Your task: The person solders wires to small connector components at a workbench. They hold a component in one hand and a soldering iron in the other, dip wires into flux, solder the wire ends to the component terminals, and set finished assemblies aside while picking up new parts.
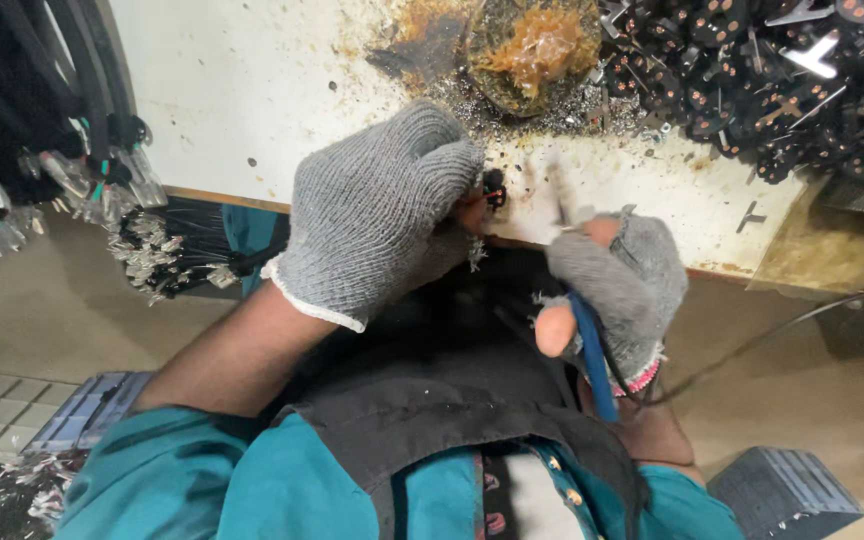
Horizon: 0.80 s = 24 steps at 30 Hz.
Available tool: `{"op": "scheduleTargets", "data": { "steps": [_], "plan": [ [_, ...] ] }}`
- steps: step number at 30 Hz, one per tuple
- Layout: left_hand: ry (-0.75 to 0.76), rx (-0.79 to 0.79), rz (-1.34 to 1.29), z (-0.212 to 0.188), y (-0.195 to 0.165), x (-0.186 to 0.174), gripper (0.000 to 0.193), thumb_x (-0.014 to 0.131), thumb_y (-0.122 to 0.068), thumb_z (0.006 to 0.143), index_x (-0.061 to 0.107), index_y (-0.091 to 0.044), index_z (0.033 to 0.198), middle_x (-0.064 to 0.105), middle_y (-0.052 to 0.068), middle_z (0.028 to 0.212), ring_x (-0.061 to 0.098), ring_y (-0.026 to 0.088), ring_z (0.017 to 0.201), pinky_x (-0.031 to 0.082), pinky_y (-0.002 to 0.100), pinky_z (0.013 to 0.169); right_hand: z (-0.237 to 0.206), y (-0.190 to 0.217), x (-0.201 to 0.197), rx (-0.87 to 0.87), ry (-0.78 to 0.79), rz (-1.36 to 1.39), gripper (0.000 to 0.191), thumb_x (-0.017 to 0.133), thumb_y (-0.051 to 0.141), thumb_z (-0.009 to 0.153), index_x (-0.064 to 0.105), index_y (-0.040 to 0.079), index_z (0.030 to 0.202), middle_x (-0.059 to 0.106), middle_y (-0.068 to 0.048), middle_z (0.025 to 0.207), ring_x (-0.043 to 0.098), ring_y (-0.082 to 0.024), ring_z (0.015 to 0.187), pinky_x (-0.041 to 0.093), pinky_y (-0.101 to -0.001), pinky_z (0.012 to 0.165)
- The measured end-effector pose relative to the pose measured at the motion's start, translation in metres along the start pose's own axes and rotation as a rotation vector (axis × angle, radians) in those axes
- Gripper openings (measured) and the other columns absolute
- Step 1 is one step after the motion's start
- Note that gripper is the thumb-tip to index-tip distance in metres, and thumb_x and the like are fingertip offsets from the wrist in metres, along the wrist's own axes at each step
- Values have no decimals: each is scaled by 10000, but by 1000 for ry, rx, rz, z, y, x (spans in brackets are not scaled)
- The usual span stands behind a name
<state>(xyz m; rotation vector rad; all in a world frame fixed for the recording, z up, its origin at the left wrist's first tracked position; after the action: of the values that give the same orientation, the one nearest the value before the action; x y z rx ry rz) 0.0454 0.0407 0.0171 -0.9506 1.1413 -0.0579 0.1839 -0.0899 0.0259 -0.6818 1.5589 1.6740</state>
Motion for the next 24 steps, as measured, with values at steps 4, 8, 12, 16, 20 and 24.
{"op": "scheduleTargets", "data": {
  "steps": [4,8,12,16,20,24],
  "plan": [
    [0,-5,4,0,1,2,335,823,-250,799,665,-138,1073,620,76,1062,669,302,886,517,428,676,-8,-3,2,-147,-138,158,385,703,436,939,741,55,964,643,-90,793,641,-321,748,493,-450,708],
    [3,-17,7,-1,2,3,341,817,-255,787,669,-137,1071,619,75,1063,670,301,878,516,429,669,-11,-2,7,-126,-34,153,256,769,317,919,738,67,965,650,-97,789,654,-325,753,489,-463,735],
    [21,-18,13,-1,1,5,319,815,-263,789,664,-142,1044,616,76,1055,672,299,881,514,428,666,-13,-1,6,-121,-6,133,219,770,268,907,739,69,992,668,-90,802,664,-323,757,494,-449,698],
    [10,-28,-29,0,1,2,308,811,-255,811,664,-146,1059,614,67,1053,673,292,892,520,424,681,-11,-1,16,-198,116,176,169,798,174,887,754,68,1011,672,-55,740,647,-259,633,475,-396,587],
    [6,-26,-45,1,-1,-2,318,806,-231,812,657,-137,1076,616,68,1071,675,298,922,528,421,707,-10,-6,27,-158,254,151,133,816,148,818,729,181,913,659,-15,687,611,-261,573,438,-420,532],
    [6,-29,-13,2,0,0,315,815,-228,787,662,-147,1050,629,59,1049,679,291,887,520,418,669,-7,-11,30,-79,282,118,121,829,182,788,737,221,857,654,5,629,612,-242,523,440,-402,489]
  ]
}}
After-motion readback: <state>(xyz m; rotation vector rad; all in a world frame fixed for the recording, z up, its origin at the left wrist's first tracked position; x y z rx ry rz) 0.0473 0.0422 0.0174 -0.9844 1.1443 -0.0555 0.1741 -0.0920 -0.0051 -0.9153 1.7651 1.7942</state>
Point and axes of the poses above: each hand's wrist, its own z-axis towards the middle knuckle, its own x-axis out of the palm, y = z × x, the point moved 8 cm from there along z, towards the middle knuckle
